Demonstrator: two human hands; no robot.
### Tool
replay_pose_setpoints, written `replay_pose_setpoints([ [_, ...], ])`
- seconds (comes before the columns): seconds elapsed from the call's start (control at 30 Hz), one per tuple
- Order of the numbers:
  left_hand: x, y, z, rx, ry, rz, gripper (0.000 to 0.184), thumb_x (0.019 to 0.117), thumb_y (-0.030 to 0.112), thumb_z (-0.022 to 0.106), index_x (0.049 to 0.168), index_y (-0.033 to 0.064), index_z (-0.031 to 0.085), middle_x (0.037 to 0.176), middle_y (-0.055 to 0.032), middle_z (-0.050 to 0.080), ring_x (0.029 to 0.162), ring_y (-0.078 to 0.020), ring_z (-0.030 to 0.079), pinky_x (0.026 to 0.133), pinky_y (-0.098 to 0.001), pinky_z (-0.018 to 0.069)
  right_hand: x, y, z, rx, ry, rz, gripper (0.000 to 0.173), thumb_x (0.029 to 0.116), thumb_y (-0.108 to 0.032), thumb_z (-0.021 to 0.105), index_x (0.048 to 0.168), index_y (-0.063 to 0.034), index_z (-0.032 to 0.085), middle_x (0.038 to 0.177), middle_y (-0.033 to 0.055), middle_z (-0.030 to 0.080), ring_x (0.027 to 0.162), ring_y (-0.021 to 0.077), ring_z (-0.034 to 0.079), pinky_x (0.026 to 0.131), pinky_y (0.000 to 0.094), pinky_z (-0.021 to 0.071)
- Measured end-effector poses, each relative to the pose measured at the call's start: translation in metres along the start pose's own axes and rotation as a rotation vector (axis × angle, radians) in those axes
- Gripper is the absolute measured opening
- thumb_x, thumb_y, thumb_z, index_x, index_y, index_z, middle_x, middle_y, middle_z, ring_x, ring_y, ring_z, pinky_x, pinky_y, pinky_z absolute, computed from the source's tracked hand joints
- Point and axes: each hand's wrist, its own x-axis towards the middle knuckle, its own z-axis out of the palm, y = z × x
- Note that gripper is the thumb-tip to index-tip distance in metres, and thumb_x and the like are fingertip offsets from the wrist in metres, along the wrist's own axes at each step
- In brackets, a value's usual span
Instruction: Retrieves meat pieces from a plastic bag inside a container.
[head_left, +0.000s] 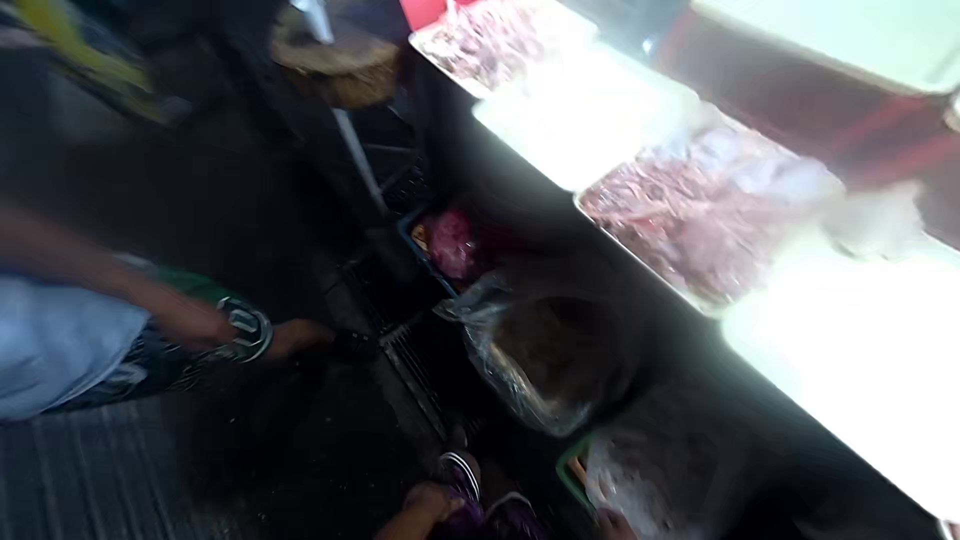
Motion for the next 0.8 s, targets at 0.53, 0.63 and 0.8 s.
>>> replay_pose_setpoints([
  [0.53, 0.121, 0.08, -0.232, -1.129, 0.241, 0.032, 0.075, 0.1081, 0.061, 0.021, 0.129, -0.0016, 0.057, 0.092, -0.0165, 0.064, 0.073, -0.0249, 0.06, 0.069, -0.0429, 0.0529, 0.191, -0.133, 0.045, 0.201, 0.011, -0.138, 0.037, 0.1045, -0.027, 0.059, 0.136, -0.0069, 0.063, 0.131, 0.0145, 0.068, 0.118, 0.0261, 0.067, 0.106, 0.0482, 0.052],
  [0.63, 0.163, 0.125, -0.28, -1.215, 0.596, -0.126, 0.085, 0.1053, 0.066, 0.015, 0.142, -0.0022, 0.051, 0.124, -0.03, 0.063, 0.111, -0.0412, 0.065, 0.094, -0.059, 0.0522, 0.215, -0.145, 0.046, 0.356, 0.051, -0.104, 0.035, 0.1051, -0.026, 0.06, 0.134, -0.0058, 0.063, 0.129, 0.0138, 0.068, 0.117, 0.024, 0.068, 0.105, 0.0457, 0.0533],
  [0.8, 0.21, 0.167, -0.328, -1.169, 0.942, -0.506, 0.083, 0.1033, 0.069, 0.027, 0.136, 0.0005, 0.06, 0.14, -0.0264, 0.059, 0.132, -0.0418, 0.056, 0.106, -0.0574, 0.0468, 0.272, -0.155, 0.045, 0.292, 0.125, -0.107, 0.036, 0.1054, -0.029, 0.059, 0.133, -0.0074, 0.066, 0.128, 0.0133, 0.07, 0.118, 0.0238, 0.067, 0.106, 0.0468, 0.0521],
])
